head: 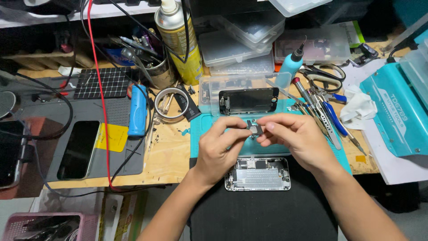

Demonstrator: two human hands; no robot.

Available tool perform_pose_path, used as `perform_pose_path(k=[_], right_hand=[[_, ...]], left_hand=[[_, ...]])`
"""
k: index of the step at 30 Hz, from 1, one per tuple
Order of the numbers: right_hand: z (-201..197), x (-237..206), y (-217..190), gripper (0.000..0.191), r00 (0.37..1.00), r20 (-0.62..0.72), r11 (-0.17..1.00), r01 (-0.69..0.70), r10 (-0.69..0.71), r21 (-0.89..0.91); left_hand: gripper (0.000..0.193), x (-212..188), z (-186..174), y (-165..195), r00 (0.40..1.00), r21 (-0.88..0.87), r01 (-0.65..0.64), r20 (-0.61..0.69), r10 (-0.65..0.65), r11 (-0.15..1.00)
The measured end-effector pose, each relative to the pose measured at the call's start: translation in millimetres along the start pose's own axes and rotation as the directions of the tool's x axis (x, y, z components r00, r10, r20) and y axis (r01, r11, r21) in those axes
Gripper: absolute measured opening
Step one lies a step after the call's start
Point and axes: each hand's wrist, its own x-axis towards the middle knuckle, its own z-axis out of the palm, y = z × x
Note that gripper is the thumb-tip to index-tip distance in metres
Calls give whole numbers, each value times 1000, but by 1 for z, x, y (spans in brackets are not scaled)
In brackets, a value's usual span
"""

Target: The person removes the back cover of a smartphone, then detaches and reattaches internal components including the battery connector and camera module. They use a screwdriver to secure screws and place small parts on a mat before reinserting them into the phone chassis.

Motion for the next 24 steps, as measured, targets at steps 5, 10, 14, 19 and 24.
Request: perform_pose_path(k=[5,10,14,19,24], right_hand=[[2,-2,-1,24,997,-21,989,75,-79,-129],[4,-7,-5,24,995,-31,977,92,-100,-194],[8,-6,-4,23,991,-6,966,127,-131,-226],[10,-5,-2,16,989,23,953,148,-147,-264],[13,-6,-1,18,975,-73,911,168,-210,-378]], left_hand=[[21,3,-1,10,999,-83,32,-2,-32,996],[22,5,-2,12,949,-385,312,84,-304,868],[22,5,-2,11,958,-309,288,85,-275,906],[23,0,-2,9,946,-311,325,108,-307,893],[22,-8,0,0,922,-360,383,89,-377,851]])
